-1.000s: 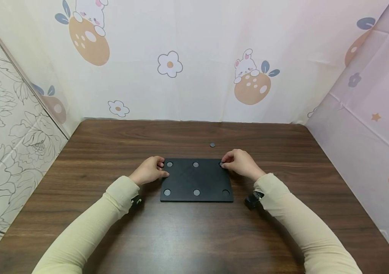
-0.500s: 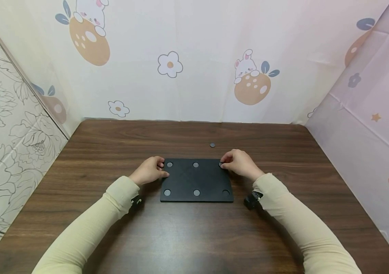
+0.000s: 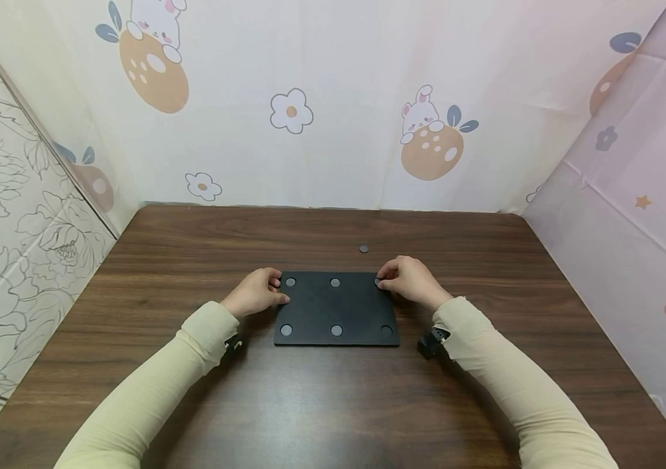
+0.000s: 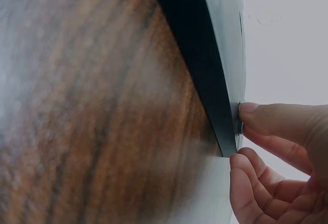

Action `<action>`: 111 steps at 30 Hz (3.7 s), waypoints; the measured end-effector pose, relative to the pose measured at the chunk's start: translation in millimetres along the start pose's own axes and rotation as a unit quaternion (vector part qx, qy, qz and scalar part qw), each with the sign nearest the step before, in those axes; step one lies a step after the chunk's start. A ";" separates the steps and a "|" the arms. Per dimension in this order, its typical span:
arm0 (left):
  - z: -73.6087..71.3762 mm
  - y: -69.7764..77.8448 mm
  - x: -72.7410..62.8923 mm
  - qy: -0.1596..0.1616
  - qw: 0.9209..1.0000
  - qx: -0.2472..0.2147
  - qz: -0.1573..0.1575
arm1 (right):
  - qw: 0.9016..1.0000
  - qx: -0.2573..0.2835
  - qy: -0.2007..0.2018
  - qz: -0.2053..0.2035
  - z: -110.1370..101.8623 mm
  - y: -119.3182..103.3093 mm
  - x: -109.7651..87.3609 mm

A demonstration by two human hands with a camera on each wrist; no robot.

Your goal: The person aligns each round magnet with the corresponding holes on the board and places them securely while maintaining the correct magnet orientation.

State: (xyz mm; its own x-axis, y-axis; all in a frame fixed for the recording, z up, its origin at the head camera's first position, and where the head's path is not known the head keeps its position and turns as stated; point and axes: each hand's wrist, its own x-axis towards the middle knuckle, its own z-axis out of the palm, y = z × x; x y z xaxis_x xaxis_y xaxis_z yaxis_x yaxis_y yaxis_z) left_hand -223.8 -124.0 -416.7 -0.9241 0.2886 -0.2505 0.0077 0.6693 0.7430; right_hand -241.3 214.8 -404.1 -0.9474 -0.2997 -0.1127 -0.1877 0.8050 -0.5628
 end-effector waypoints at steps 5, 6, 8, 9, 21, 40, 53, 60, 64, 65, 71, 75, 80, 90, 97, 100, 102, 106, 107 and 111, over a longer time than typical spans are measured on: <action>0.1 -0.6 -0.3 0.000 1.000 -0.002 -0.003 | 1.000 -0.004 0.002 0.000 0.3 0.8 0.3; 0.0 -0.7 -0.3 0.000 1.000 -0.002 -0.003 | 1.000 -0.004 0.002 0.000 0.2 0.8 0.3; -0.1 -0.6 -0.4 0.000 1.000 -0.001 -0.001 | 1.000 -0.004 0.001 0.000 0.0 0.9 0.2; -0.1 -0.5 -0.3 0.000 1.000 -0.001 -0.001 | 1.000 -0.004 0.001 0.000 0.0 1.2 0.4; 0.6 -0.4 0.6 0.003 1.000 0.000 0.001 | 1.000 0.002 0.001 0.001 0.6 1.8 1.6; -0.7 0.0 -1.4 0.001 1.000 -0.003 -0.004 | 0.999 0.000 0.032 -0.011 -12.1 -7.6 16.9; 0.4 1.1 -1.7 0.002 1.000 -0.003 -0.001 | 0.998 0.023 0.058 -0.002 -6.9 -11.4 42.9; -0.1 0.7 -1.0 0.003 1.000 -0.004 -0.003 | 0.998 0.021 0.063 0.011 -4.3 -10.3 54.4; -0.7 0.3 -1.1 0.003 1.000 -0.006 -0.001 | 0.998 0.021 0.062 0.017 -2.5 -7.8 59.8; -0.8 0.1 -1.2 0.003 1.000 -0.006 0.000 | 0.998 0.020 0.061 0.018 -1.9 -6.9 61.3; -0.6 -0.6 -1.2 0.003 1.000 -0.005 0.002 | 0.998 0.011 0.059 0.025 0.0 -2.6 68.2; -0.7 -0.7 -0.7 0.004 1.000 -0.005 0.000 | 0.998 0.012 0.058 0.032 -0.5 -2.0 70.4; -1.0 -1.2 0.3 0.003 1.000 -0.006 0.003 | 0.998 0.008 0.049 0.038 -0.5 -0.8 74.1; -0.4 -1.2 -1.3 0.001 1.000 -0.009 0.000 | 0.998 -0.013 0.029 0.046 -0.7 -5.4 80.7; -0.1 -0.8 -0.8 0.004 1.000 -0.007 0.002 | 0.998 -0.030 0.022 0.058 -1.3 -9.7 83.4; 0.2 -0.8 -0.5 0.003 1.000 -0.006 0.002 | 0.997 -0.044 0.019 0.058 -1.1 -10.8 84.4; 0.6 -1.2 -0.2 0.005 1.000 -0.005 0.003 | 0.997 -0.050 0.018 0.057 -1.4 -11.8 84.7; 0.7 -0.8 -0.4 0.007 1.000 -0.001 0.008 | 0.997 -0.057 0.017 0.054 -2.7 -14.3 84.5; 0.6 -0.5 -0.6 0.008 1.000 0.000 0.009 | 0.997 -0.059 0.016 0.054 -2.9 -14.6 84.8; 0.3 0.2 -0.7 0.007 1.000 0.000 0.010 | 0.996 -0.063 0.017 0.054 -2.6 -15.7 85.6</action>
State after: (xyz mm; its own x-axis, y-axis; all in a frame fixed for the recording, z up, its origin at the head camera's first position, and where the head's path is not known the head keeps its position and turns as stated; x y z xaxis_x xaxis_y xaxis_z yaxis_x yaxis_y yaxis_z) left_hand -223.0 -123.9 -416.6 -0.9294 0.2915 -0.2266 0.0260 0.6640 0.7473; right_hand -320.1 177.8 -402.8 -0.9715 -0.1925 -0.1381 -0.1138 0.8904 -0.4407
